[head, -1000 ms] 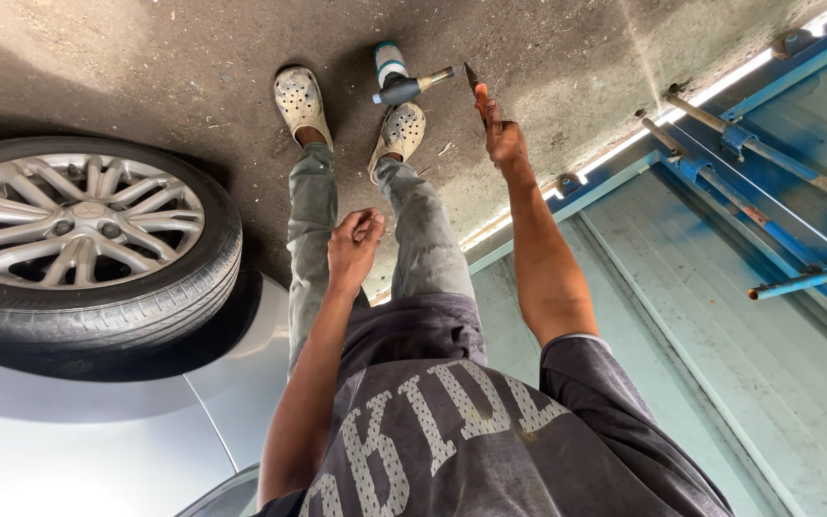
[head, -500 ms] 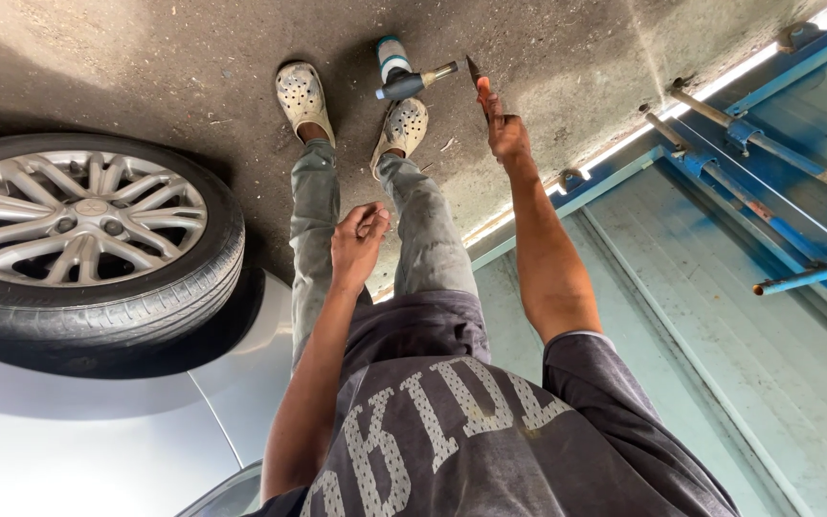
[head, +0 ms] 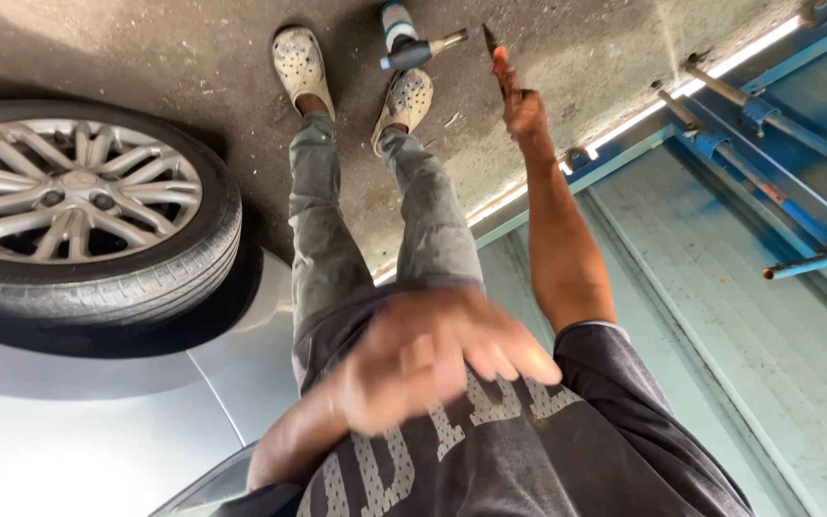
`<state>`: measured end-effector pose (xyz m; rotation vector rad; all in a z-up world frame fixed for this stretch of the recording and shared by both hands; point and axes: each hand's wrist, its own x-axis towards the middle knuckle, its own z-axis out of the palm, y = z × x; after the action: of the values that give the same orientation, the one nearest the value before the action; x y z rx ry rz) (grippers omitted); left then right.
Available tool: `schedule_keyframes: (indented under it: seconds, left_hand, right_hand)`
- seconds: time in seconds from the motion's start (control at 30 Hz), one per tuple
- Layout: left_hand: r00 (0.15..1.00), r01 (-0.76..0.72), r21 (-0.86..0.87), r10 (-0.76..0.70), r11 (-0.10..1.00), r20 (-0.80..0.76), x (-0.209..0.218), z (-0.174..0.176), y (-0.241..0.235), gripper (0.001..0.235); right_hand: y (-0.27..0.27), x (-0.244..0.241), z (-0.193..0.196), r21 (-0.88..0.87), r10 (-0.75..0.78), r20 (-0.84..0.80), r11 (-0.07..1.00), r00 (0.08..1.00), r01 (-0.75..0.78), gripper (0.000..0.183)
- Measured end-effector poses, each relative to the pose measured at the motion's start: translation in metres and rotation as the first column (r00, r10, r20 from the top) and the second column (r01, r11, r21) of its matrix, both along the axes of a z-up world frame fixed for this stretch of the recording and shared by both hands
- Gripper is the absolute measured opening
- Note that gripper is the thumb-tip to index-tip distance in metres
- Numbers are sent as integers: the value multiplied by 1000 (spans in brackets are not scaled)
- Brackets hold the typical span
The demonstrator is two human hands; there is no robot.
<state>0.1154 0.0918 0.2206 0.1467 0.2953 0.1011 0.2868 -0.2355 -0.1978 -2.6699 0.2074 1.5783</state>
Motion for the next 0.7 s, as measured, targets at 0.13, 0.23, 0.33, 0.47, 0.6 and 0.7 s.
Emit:
schedule_keyframes:
  seconds: [0.13,0.23,0.33,0.47,0.6,0.7]
  left_hand:
    - [942,-230,64,206,971,264,9,34,-4,51]
    - [927,-186,-92,206,978,315,-2,36,-15,53]
    - [935,-307,-37,309,951,172,-11,35,-22,44]
    - [936,-170,-166,212,971,279,-19,18,-9,46]
    - [976,-110,36,115,993,-185,-33,8,0,42]
    - [889,163,356,19,920,-458,-57,-39,-16,39]
  right_hand:
    - [-60,-12,-60,130,-30,24,991,999,27,97]
    - [-67,-7,-74,351,-195,128,926,973,139,88]
    - [-19,-15,-28,-42,27,-57,999,998,-30,92]
    - [-13,-18,-25,19,-104,9,994,994,104,90]
    - [-24,-20,-33,230,-40,106,973,994,15,91]
    - [22,-17,20,10,-30,59,1000,998,29,90]
